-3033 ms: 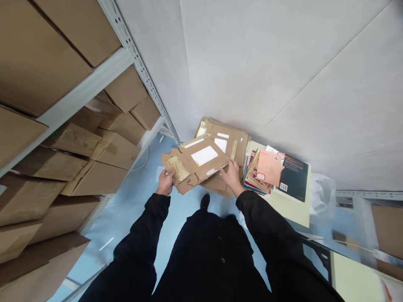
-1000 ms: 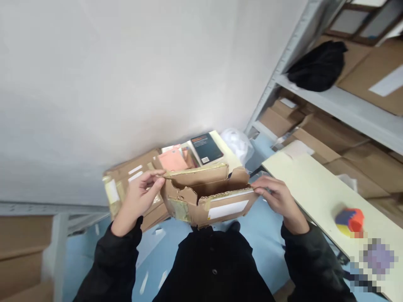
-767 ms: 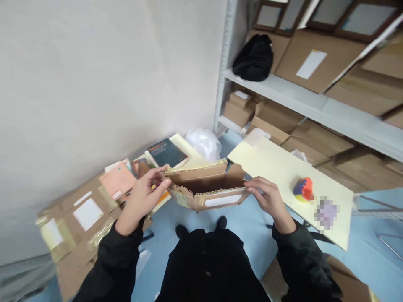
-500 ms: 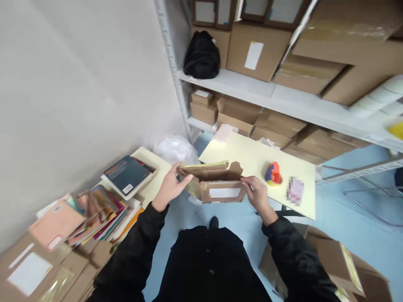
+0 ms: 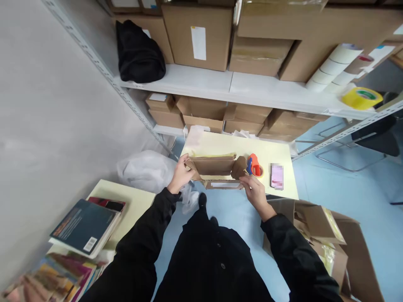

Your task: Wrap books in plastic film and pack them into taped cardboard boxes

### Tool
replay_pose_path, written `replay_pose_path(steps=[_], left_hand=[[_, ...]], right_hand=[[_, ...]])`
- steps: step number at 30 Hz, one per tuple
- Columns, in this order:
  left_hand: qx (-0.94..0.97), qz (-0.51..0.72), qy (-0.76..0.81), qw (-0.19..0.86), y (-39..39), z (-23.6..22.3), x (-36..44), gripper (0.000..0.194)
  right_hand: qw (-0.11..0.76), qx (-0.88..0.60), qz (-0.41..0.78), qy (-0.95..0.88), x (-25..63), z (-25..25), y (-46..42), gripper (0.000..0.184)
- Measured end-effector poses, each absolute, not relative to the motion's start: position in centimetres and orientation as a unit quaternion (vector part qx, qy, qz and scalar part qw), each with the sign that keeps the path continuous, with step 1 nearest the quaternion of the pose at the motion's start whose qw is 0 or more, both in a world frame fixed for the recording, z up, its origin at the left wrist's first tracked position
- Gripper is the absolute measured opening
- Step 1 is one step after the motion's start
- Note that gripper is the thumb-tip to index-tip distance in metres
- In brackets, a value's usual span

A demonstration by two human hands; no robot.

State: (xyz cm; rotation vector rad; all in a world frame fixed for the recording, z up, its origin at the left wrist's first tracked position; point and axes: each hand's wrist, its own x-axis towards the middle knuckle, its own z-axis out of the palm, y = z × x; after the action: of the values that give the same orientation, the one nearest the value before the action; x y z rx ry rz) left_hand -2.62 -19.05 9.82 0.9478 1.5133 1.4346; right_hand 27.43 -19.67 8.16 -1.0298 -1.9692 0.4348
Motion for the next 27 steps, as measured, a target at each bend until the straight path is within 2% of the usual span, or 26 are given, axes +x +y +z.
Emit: replay_pose_path(steps=[4, 7, 13, 17, 22, 24, 27], left_hand=[[0.316, 0.555, 0.578, 0.508, -14.3, 8.9, -3.1, 0.08], [0.349, 0.512, 0.571, 0.538, -11.0, 8.2, -4.0, 0.08], [0.479, 0.45, 0.541, 0.526, -7.0, 6.5, -6.8, 0.076], [0.516, 0.426, 0.518, 0.533, -6.3, 5.2, -7.8, 0.077], [0.546, 0.411, 0.518, 0.515, -6.6, 4.2, -8.0, 0.073], [0.548, 0.418, 0.533, 0.49, -7.1, 3.9, -7.9, 0.078], [0.476, 0.443, 0.581, 0.489, -8.0, 3.3, -7.3, 0.095]], right_hand=[[0.402, -0.416, 0.184, -0.795, 26.6, 8.6, -16.7, 0.018], [0.388, -0.411, 0.17, -0.807, 25.5, 8.8, -14.5, 0.018], [0.305, -0.422, 0.103, -0.847, 23.9, 8.6, -11.8, 0.023], [0.24, -0.437, 0.073, -0.863, 23.5, 8.3, -11.2, 0.027], [0.199, -0.426, 0.014, -0.883, 23.6, 7.8, -11.4, 0.025], [0.189, -0.41, -0.009, -0.892, 23.8, 7.6, -11.7, 0.023], [0.19, -0.381, -0.002, -0.905, 24.0, 7.2, -11.9, 0.023]])
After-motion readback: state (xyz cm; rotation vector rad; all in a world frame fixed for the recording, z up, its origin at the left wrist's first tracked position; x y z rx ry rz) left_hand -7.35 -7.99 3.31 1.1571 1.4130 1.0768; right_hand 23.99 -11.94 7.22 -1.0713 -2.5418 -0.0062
